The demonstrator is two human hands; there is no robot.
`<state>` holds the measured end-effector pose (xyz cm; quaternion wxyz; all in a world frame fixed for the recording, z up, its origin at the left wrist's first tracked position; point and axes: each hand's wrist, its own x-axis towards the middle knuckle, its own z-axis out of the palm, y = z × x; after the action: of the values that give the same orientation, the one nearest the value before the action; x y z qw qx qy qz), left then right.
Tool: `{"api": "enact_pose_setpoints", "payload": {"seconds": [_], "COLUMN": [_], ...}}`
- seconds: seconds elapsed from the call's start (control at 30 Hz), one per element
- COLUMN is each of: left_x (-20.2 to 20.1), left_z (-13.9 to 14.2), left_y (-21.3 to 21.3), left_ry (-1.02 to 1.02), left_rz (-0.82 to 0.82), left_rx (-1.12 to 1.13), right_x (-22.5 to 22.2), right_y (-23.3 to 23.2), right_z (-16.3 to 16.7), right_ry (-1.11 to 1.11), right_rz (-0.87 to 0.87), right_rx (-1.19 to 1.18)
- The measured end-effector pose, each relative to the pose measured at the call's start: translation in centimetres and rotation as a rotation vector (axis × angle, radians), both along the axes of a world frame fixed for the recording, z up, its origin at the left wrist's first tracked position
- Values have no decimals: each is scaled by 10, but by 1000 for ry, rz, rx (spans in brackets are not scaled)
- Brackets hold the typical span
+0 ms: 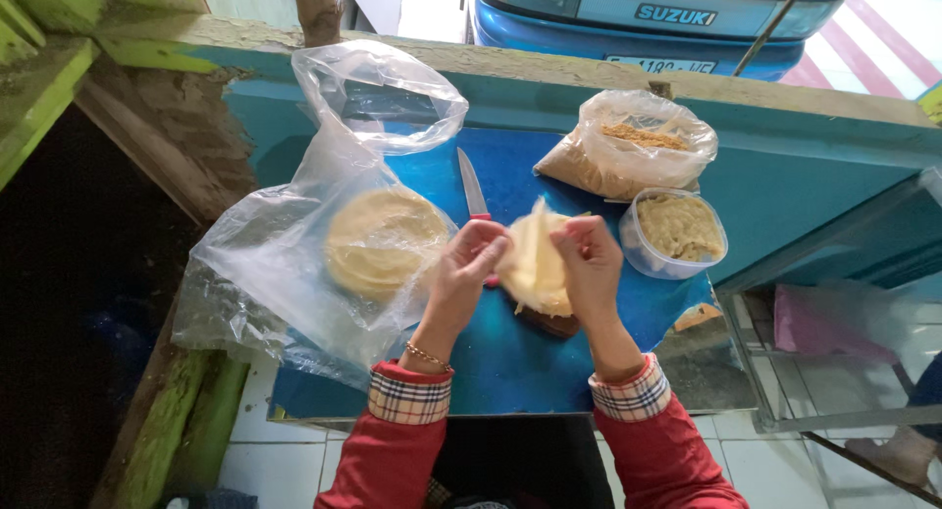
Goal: The person peels thin layers off a round cake by hand, tearing the skin away in sheets. They cut the cake with a knife and stack the peeled sheets on the table next to a plastic bag and a container of filling.
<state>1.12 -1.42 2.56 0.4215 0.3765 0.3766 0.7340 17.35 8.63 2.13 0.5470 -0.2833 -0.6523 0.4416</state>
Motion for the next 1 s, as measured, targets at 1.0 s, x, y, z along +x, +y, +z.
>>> {"api": "enact_pose_setpoints", "payload": {"seconds": [1.0], "left_x": [6], "left_z": [14], "left_y": [-4], "left_ry": [161], "left_rz": [-31], "left_rx": [2], "right_x": [-5], "right_y": [-8], "right_z": [6], "right_ry": [-29], "right_rz": [163], "right_rx": [-188]}}
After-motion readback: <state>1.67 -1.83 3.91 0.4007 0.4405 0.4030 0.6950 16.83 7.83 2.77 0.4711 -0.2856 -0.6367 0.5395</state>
